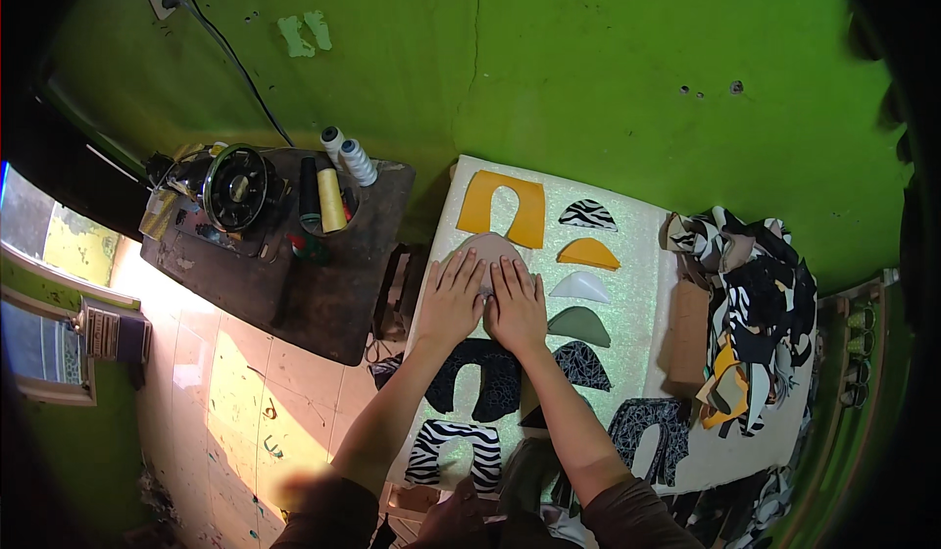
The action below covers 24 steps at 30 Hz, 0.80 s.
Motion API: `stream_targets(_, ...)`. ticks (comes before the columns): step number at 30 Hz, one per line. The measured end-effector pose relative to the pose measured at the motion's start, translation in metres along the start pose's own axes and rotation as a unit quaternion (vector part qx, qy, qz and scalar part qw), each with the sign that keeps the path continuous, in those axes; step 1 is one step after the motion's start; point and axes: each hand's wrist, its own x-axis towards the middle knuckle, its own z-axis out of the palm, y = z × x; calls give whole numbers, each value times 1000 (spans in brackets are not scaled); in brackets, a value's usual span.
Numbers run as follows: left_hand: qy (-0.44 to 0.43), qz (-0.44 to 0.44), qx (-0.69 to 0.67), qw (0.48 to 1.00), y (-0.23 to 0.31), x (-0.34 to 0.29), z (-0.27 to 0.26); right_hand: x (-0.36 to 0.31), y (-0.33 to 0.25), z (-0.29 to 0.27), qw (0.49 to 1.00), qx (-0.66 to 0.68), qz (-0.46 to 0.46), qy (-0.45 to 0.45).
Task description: Sorting and organizing various fabric shoe components on a table in a shoe manufacturing workshop.
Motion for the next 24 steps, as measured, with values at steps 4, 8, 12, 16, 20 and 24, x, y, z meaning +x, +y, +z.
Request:
stream_targets(4, 1, -3, -53, 999, -3, 3, -6, 4, 11, -6, 999, 40, -8, -22)
stream_targets(8, 23, -75, -270, 960, -4, -7, -32, 2, 21, -44, 980, 103, -6, -171)
stream_targets(12, 110, -99, -303, 941, 33, -45, -64, -63, 31, -69, 949, 306, 56, -54)
stream_targets(16, 105, -25, -321, 941, 109, -90, -71, -146, 28, -102, 944, 321, 71, -5)
stream_targets(20, 33, 15, -303, 952, 179, -127, -67, -213, 40, -128, 954, 296, 56, -8)
stream_targets(24, 5, 40, -283, 958, 233, -149, -65, -262, 72, -152, 970, 236, 50, -3)
